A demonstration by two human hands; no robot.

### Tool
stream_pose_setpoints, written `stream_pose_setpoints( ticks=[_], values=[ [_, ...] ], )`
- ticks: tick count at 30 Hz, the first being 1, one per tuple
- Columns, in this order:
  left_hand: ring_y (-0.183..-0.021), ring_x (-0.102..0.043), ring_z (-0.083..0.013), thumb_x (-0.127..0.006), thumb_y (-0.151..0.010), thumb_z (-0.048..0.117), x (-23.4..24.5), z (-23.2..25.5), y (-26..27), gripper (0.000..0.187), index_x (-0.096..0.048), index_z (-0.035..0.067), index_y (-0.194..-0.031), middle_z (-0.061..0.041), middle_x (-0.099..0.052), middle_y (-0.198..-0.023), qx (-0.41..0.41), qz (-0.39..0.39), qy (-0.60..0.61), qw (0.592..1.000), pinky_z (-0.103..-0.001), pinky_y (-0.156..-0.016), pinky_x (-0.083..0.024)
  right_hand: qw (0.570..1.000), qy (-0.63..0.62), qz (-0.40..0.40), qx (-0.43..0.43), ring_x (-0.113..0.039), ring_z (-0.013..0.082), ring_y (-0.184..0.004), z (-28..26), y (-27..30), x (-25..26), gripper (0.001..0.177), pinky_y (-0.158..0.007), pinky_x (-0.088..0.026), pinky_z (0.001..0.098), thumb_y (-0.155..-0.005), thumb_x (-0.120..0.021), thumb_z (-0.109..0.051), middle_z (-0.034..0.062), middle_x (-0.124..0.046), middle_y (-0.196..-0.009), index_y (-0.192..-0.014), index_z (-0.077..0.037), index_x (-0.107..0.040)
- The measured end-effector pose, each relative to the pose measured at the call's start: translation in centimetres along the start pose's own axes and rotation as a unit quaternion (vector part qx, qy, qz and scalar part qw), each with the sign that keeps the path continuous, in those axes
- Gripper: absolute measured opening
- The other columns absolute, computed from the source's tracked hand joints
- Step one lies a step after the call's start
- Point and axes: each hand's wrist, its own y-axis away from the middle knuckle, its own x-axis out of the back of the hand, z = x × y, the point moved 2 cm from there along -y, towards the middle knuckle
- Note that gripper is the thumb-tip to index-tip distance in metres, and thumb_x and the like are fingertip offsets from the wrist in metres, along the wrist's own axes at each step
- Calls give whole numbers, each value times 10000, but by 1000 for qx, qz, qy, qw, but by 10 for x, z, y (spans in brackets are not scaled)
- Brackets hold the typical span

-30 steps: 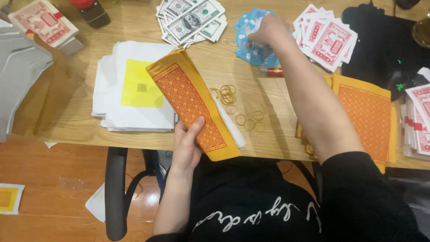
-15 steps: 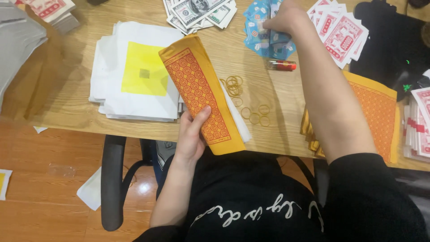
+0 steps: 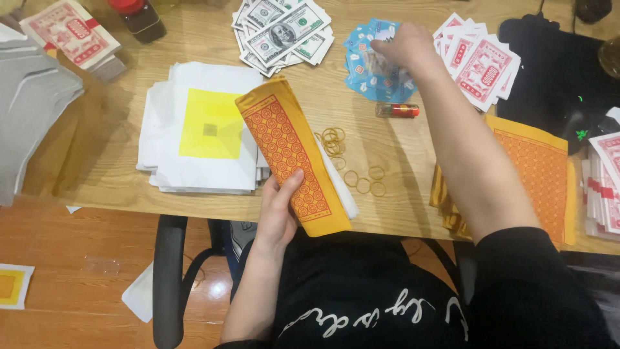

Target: The person counts and stacks red and blue paper money, then places them into yellow envelopes. They repeat this process, adding different denominations of paper money into the envelopes and stacking the completed packs.

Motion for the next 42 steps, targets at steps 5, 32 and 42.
stream_pose_setpoints(
  ticks=[5,32,42],
  values=[
    [-1032,-663,-263,-664,-838,129,1,-1,-3,354,-624,-17,-1157,-160,-686,-1154,18,18,2,1000,-373,-898,-548,998,49,-21,16,-464,384,-1097,-17,5,-12,342,-812,-426,554,-692,-599,-376,244,-608,-931,-720,-47,-686],
    [-988,-678,-231,-681,-819,159,-19,30,0,444,-579,0,-1221,-162,-689,-1149,-24,-28,-87,996,-352,-866,-576,815,-85,327,470,-507,356,-877,0,130,62,144,-767,-392,429,-950,-634,102,189,-578,-969,-1080,90,-694],
    [-1053,-615,-153,-657,-857,127,-12,6,5,414,-541,14,-1238,-108,-638,-1202,-65,-190,-151,968,-303,-915,-530,543,33,331,771,-631,245,-1083,-51,301,59,215,-931,-421,494,-985,-593,-78,102,-671,-1204,-1187,-77,-668]
  ],
)
